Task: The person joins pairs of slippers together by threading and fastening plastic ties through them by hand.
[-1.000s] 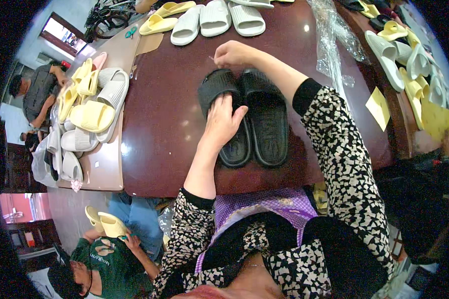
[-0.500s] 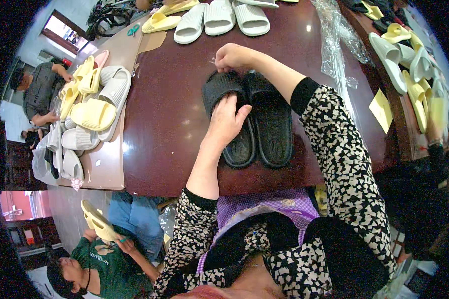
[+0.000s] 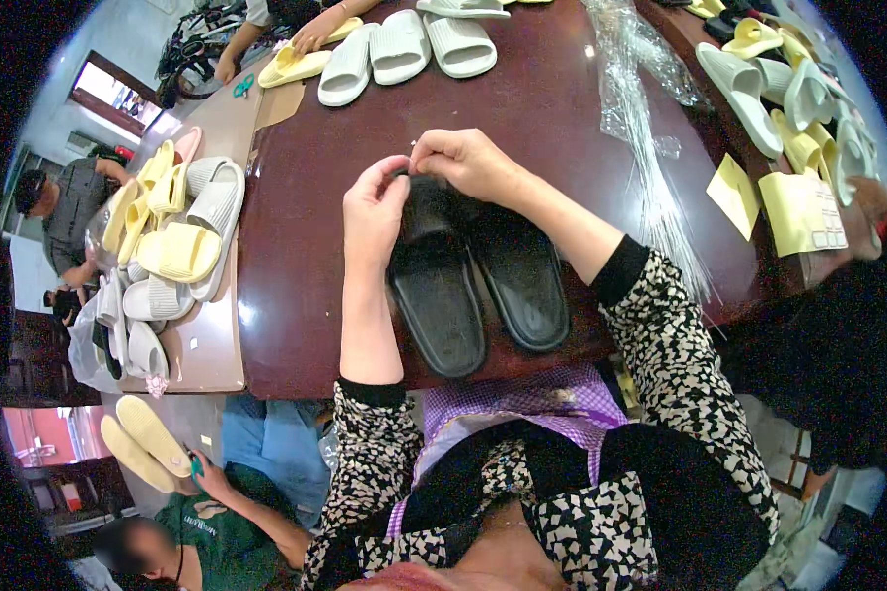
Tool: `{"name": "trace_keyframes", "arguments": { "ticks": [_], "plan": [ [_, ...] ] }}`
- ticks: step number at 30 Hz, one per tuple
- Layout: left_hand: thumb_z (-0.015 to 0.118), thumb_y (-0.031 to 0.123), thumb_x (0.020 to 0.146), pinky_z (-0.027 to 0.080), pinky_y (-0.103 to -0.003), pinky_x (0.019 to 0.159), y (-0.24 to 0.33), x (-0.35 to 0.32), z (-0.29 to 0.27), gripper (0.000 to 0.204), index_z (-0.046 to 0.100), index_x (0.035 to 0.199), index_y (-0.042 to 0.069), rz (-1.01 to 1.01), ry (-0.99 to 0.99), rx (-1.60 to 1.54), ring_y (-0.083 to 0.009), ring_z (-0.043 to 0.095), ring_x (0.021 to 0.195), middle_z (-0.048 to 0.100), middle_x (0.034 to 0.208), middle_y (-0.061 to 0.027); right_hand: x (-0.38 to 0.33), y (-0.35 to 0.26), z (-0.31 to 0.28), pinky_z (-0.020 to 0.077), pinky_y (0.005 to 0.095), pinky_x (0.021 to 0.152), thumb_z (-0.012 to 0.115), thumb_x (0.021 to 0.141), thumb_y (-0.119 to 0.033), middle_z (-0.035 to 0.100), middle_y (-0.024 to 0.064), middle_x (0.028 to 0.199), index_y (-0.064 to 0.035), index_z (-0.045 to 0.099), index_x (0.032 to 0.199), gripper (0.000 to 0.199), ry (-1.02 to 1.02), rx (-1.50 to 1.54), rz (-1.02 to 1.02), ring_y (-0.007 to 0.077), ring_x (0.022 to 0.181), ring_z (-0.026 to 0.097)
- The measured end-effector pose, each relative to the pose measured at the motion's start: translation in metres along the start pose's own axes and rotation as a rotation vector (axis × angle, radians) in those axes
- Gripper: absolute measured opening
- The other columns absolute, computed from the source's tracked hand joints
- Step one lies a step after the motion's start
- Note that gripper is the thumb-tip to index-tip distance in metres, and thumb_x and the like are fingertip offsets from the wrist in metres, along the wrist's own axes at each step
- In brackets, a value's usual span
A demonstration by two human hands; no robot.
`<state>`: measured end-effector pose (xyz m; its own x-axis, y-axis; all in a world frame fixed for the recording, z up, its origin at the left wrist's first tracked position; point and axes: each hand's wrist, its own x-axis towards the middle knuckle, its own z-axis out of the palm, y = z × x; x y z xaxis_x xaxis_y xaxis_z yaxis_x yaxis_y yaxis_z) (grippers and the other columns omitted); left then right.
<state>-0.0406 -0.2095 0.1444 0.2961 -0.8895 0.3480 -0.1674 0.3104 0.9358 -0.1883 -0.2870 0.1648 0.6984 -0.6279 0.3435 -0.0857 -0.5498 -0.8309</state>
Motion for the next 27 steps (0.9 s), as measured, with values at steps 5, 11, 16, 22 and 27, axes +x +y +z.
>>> {"name": "trace_keyframes", "arguments": {
  "ticks": [5, 11, 16, 22, 27],
  "plan": [
    [0.059, 0.002, 0.083, 0.044, -0.019, 0.066, -0.002, 0.004, 0.018, 0.012, 0.063, 0.093, -0.002, -0.221, -0.130, -0.163, -0.0056, 0.054, 0.071, 0.061, 0.081, 0.0003, -0.015, 0.002, 0.003, 0.0474, 0.0229, 0.071, 0.053, 0.086, 0.001, 0.062, 0.0034, 0.084, 0.0019, 0.059, 0.087, 0.006, 0.135, 0.229, 0.098, 0.0088, 0.079, 0.058],
    [0.059, 0.004, 0.084, 0.043, -0.019, 0.064, -0.009, -0.006, 0.017, 0.010, 0.062, 0.091, -0.002, -0.263, -0.130, -0.039, -0.0052, 0.054, 0.069, 0.061, 0.079, -0.0007, -0.024, 0.007, 0.006, 0.0479, 0.0220, 0.069, 0.054, 0.086, 0.000, 0.061, 0.0033, 0.084, 0.0013, 0.059, 0.088, 0.006, 0.280, 0.334, 0.138, 0.0077, 0.077, 0.057],
    [0.060, 0.007, 0.084, 0.041, -0.019, 0.059, -0.011, -0.008, 0.011, 0.010, 0.062, 0.090, -0.001, -0.267, -0.062, -0.325, -0.0041, 0.050, 0.064, 0.059, 0.072, 0.0000, -0.027, 0.004, 0.014, 0.0473, 0.0216, 0.067, 0.055, 0.085, -0.001, 0.061, 0.0017, 0.081, 0.0005, 0.059, 0.088, 0.006, 0.296, 0.228, 0.123, 0.0070, 0.075, 0.056],
    [0.060, 0.006, 0.084, 0.039, -0.018, 0.055, -0.010, -0.007, 0.004, 0.008, 0.062, 0.089, -0.001, -0.288, -0.016, -0.485, -0.0048, 0.047, 0.060, 0.057, 0.071, 0.0007, -0.028, 0.002, 0.017, 0.0476, 0.0233, 0.064, 0.059, 0.083, -0.006, 0.064, 0.0029, 0.078, -0.0004, 0.062, 0.088, 0.008, 0.323, 0.156, 0.116, 0.0080, 0.073, 0.059],
    [0.060, 0.004, 0.084, 0.037, -0.017, 0.053, -0.010, -0.007, 0.005, 0.008, 0.061, 0.089, -0.002, -0.272, -0.017, -0.575, -0.0048, 0.046, 0.058, 0.056, 0.070, 0.0000, -0.029, 0.001, 0.019, 0.0476, 0.0255, 0.061, 0.062, 0.080, -0.008, 0.065, 0.0078, 0.075, -0.0013, 0.063, 0.085, 0.008, 0.342, 0.048, 0.064, 0.0114, 0.068, 0.061]
  ]
}}
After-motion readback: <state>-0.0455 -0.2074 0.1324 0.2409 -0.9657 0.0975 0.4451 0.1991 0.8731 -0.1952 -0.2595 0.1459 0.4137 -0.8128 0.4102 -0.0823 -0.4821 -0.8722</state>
